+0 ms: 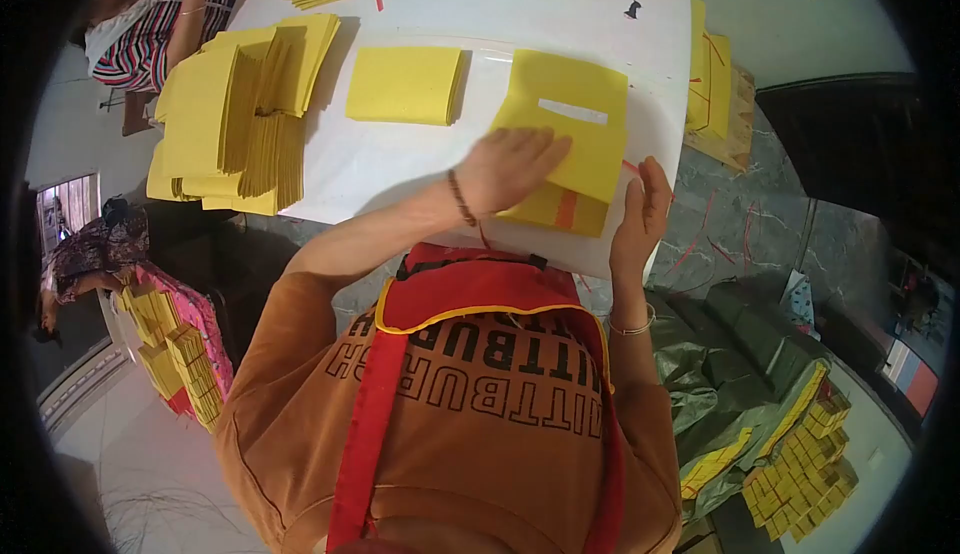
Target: Folding and stacking yellow paper packets on a workspace.
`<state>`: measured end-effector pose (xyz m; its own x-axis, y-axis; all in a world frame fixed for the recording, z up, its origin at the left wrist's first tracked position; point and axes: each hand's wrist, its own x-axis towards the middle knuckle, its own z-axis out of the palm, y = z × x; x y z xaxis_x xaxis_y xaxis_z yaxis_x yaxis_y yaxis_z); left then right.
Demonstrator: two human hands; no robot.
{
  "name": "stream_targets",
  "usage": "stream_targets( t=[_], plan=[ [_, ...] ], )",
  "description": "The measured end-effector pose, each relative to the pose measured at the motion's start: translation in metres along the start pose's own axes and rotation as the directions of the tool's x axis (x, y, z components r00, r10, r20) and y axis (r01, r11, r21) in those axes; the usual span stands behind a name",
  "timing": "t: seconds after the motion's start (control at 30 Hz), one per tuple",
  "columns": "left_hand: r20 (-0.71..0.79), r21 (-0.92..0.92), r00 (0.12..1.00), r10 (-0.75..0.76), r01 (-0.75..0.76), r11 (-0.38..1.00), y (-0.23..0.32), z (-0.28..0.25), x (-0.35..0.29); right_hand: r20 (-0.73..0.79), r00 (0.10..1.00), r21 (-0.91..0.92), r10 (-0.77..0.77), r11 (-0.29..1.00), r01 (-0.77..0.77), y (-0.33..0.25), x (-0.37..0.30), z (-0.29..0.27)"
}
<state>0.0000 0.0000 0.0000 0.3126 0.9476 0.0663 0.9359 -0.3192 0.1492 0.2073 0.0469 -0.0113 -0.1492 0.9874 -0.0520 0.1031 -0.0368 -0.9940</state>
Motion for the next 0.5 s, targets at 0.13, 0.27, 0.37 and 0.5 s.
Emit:
stream_targets(
  t=[0.13,0.27,0.37,0.5],
  plan=[
    [-0.605,0.099,0.796,0.014,0.058,0.993,-0.067,-0.051,-0.040,-0.053,0.988,-0.063,-0.146,0.988,0.143,-0.005,-0.009,0.014],
    [-0.506,0.246,0.857,-0.095,0.249,0.937,-0.136,-0.032,-0.082,0.099,0.972,-0.067,-0.211,0.974,0.218,-0.006,0.006,0.036],
    [-0.357,0.219,0.922,-0.152,0.241,0.945,-0.154,0.014,-0.104,0.313,0.941,-0.140,-0.130,0.973,0.181,-0.021,0.010,0.068],
    [-0.193,0.106,0.964,-0.185,0.208,0.972,-0.160,0.022,-0.104,0.498,0.866,-0.113,-0.035,0.988,0.105,-0.023,0.013,0.113]
  ],
)
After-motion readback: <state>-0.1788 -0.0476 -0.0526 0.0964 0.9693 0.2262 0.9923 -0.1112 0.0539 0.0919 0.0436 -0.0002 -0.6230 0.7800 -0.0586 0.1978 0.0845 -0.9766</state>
